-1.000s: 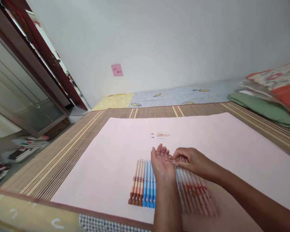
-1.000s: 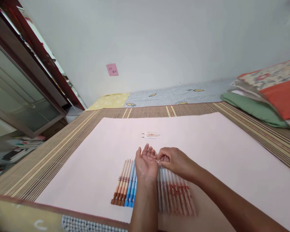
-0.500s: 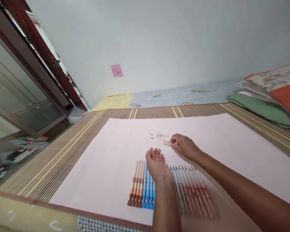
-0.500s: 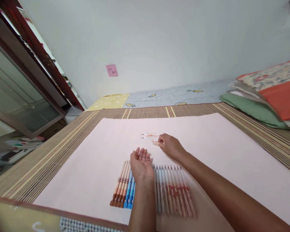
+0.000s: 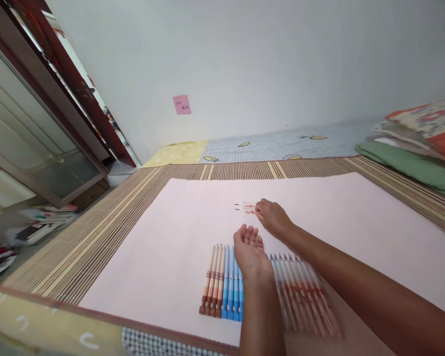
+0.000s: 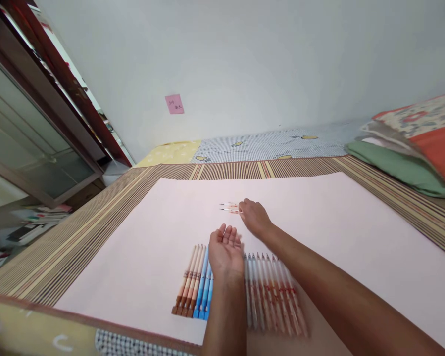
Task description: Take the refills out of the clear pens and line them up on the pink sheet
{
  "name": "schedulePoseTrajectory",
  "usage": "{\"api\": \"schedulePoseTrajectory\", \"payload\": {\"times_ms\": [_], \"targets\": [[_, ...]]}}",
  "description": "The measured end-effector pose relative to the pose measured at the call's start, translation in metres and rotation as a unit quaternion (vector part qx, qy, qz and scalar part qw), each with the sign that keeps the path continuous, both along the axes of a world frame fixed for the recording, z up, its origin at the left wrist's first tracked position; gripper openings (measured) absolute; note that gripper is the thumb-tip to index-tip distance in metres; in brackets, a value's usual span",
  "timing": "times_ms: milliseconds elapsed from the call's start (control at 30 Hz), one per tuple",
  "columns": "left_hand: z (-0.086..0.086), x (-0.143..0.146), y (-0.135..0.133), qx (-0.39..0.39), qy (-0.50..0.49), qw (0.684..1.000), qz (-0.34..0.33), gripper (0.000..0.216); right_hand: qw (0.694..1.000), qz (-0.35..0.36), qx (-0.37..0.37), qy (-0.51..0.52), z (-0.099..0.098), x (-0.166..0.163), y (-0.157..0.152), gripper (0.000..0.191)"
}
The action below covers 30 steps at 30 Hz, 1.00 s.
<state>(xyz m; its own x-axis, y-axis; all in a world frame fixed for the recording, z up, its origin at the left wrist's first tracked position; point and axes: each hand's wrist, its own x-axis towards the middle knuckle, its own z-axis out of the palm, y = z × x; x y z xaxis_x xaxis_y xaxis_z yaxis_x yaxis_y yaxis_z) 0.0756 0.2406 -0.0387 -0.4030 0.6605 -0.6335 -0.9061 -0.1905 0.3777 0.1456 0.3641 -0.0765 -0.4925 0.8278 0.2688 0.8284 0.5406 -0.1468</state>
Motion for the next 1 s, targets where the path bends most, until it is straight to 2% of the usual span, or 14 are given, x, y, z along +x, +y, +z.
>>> {"api": "schedulePoseTrajectory", "payload": {"times_ms": [567, 833, 900, 1000], "targets": [[-0.001, 0.003, -0.001, 0.007, -0.002, 1.0, -0.008, 0.017, 0.999, 0.002, 0.029, -0.02, -0.006, -0.005, 0.0, 0.025], [-0.002, 0.004, 0.002, 0.011, -0.006, 1.0, -0.007, 0.016, 0.999, 0.008, 0.034, -0.005, -0.01, -0.007, -0.001, 0.02], [-0.003, 0.004, 0.002, 0.012, -0.005, 1.0, -0.006, 0.015, 0.999, 0.008, 0.036, 0.012, -0.011, -0.005, 0.001, 0.016], [-0.002, 0.003, 0.002, 0.005, -0.007, 1.0, -0.007, 0.014, 0.994, -0.014, 0.026, 0.109, -0.013, 0.003, 0.008, 0.019]]}}
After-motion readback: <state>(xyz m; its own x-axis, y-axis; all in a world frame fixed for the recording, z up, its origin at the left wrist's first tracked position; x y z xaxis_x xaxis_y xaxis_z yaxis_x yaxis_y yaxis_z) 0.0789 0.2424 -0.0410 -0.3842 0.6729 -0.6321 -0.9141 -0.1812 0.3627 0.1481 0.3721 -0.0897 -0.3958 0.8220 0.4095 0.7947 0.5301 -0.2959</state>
